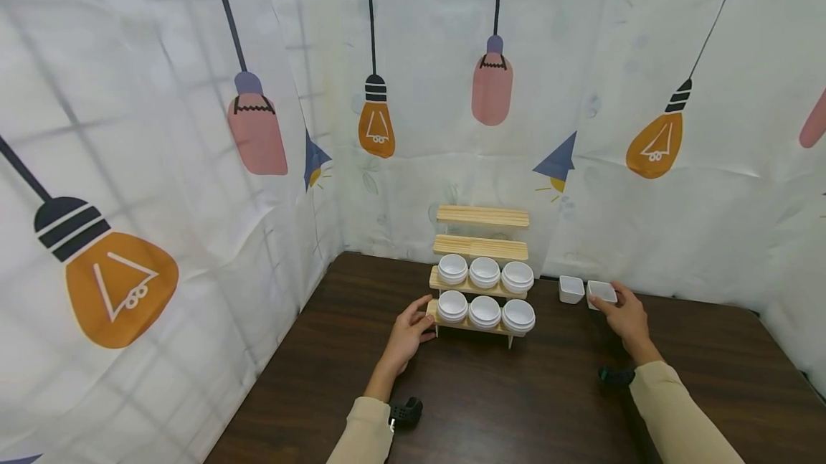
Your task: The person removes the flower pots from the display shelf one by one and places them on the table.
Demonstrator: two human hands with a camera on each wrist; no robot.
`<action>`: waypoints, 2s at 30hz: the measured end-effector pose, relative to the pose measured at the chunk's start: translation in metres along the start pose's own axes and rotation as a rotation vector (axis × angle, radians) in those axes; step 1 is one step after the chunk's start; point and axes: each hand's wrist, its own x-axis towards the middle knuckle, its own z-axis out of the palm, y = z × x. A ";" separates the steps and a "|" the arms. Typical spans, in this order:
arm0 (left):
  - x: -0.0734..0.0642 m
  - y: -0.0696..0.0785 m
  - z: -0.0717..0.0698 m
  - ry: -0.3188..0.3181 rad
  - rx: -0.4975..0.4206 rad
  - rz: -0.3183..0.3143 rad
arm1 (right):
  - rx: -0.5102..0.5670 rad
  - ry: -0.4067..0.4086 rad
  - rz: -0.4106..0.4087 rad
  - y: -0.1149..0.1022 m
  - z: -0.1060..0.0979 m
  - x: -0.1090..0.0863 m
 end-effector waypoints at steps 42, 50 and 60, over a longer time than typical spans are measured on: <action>0.001 -0.002 0.000 0.008 -0.001 -0.011 | -0.027 0.015 -0.016 0.000 0.001 0.002; 0.001 -0.001 0.000 0.005 -0.006 -0.008 | 0.008 0.021 0.011 0.001 0.001 0.002; 0.002 -0.001 0.000 0.003 -0.010 -0.013 | 0.046 0.041 0.021 0.005 0.001 -0.002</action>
